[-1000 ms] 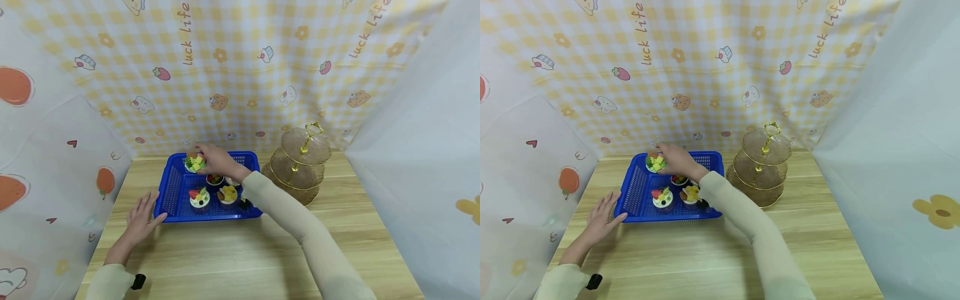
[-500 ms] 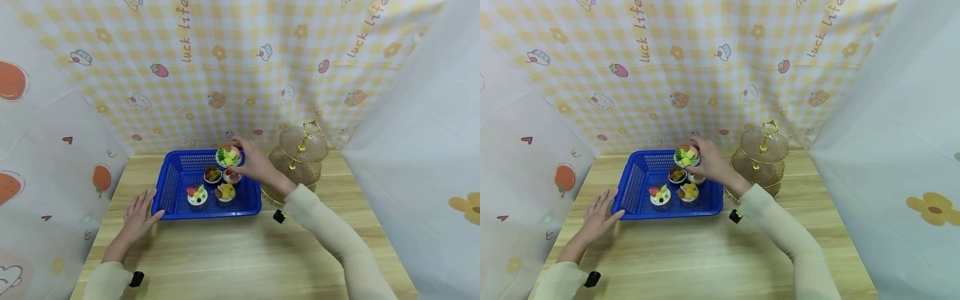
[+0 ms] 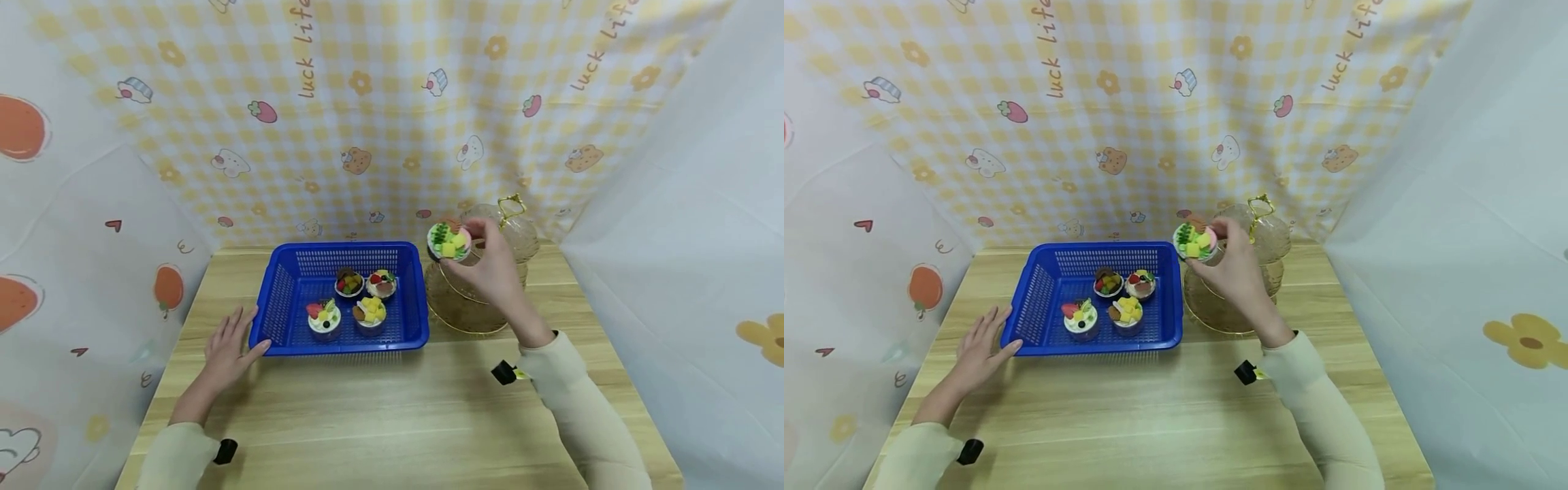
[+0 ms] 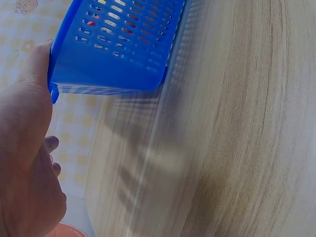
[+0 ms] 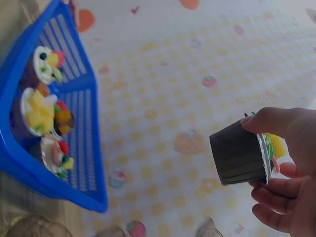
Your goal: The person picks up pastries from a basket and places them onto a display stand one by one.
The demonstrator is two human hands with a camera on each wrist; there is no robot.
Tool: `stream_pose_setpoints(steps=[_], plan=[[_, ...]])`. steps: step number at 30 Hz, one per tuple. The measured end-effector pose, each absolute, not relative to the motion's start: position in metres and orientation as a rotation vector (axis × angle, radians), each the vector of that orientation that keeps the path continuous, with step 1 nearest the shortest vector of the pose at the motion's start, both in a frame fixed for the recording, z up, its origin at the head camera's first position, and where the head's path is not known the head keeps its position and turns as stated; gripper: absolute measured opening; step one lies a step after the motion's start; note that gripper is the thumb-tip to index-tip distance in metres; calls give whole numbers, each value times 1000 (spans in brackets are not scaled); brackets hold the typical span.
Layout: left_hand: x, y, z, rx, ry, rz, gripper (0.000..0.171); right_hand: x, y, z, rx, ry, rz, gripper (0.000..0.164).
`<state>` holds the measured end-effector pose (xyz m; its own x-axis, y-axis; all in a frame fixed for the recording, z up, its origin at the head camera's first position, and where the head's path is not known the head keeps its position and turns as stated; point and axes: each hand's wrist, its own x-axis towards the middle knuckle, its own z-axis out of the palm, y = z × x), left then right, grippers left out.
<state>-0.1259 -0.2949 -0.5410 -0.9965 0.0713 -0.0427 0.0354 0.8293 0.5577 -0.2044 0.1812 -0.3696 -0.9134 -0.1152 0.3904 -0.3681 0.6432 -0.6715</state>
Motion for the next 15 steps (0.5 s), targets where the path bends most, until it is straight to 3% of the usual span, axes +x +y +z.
stream_pose_setpoints(steps=[15], plan=[[-128, -295, -540, 78, 2936, 906, 81, -214, 199, -379, -44, -2309, 1053, 63]])
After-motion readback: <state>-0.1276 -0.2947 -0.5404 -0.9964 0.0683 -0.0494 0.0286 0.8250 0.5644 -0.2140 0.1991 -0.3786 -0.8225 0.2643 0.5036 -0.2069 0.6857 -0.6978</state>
